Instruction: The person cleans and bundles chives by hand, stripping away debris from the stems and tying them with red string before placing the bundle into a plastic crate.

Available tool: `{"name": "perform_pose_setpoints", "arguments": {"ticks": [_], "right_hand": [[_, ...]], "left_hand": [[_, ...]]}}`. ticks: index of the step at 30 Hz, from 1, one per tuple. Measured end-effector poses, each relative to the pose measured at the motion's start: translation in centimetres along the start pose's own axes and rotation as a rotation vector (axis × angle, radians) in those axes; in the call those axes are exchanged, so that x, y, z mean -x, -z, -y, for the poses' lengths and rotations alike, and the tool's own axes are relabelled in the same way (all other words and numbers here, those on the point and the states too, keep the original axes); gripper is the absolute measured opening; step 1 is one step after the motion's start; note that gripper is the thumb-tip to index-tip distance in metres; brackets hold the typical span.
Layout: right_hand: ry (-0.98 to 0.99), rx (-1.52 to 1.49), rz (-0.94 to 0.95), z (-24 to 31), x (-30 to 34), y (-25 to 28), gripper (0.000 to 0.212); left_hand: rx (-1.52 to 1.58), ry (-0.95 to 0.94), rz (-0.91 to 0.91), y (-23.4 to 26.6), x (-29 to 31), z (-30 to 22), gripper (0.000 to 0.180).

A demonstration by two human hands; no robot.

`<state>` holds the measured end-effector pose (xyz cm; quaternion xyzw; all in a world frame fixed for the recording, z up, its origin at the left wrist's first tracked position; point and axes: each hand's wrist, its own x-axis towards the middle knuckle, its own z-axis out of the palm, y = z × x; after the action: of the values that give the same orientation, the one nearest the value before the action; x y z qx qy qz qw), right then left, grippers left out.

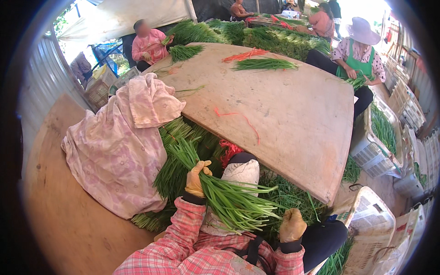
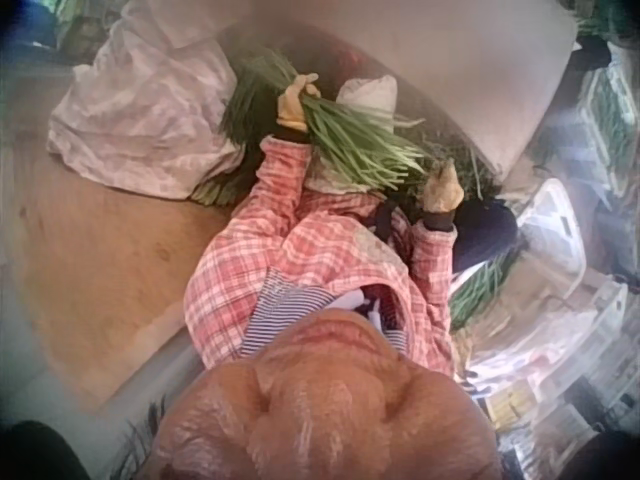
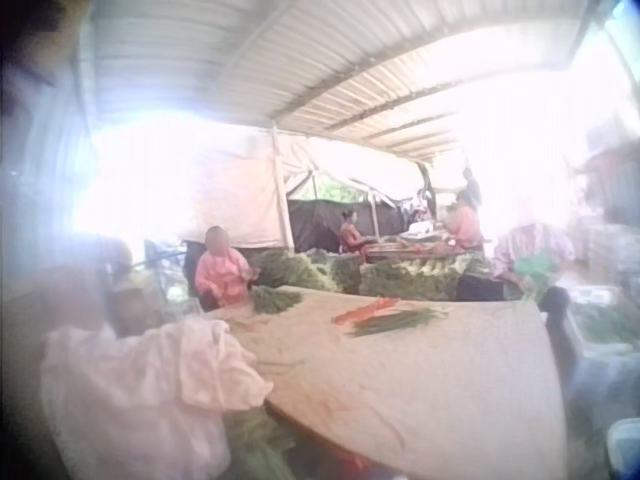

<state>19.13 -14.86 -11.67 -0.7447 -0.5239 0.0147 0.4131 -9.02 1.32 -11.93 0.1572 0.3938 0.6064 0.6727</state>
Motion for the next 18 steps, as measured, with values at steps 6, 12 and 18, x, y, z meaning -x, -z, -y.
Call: {"name": "perform_pose_setpoints", "arguments": {"ticks": [6,12,18], "right_hand": [[-0.038,0.007,-0.256,-2.7,-1.0,3.0,0.003],[0.142,0.443,0.020,-10.9,-0.6,9.1,0.016],[0.279,-0.045,0.306,2.1,-2.4,4.3,0.017]], "left_hand": [[-0.047,-0.060,-0.080,-2.8,1.4,-0.7,0.020],[-0.253,-0.246,-0.012,1.8,-0.6,-2.7,0.015],[0.131,0.026,0.052,5.6,-1.2,-2.4,0.018]]}}
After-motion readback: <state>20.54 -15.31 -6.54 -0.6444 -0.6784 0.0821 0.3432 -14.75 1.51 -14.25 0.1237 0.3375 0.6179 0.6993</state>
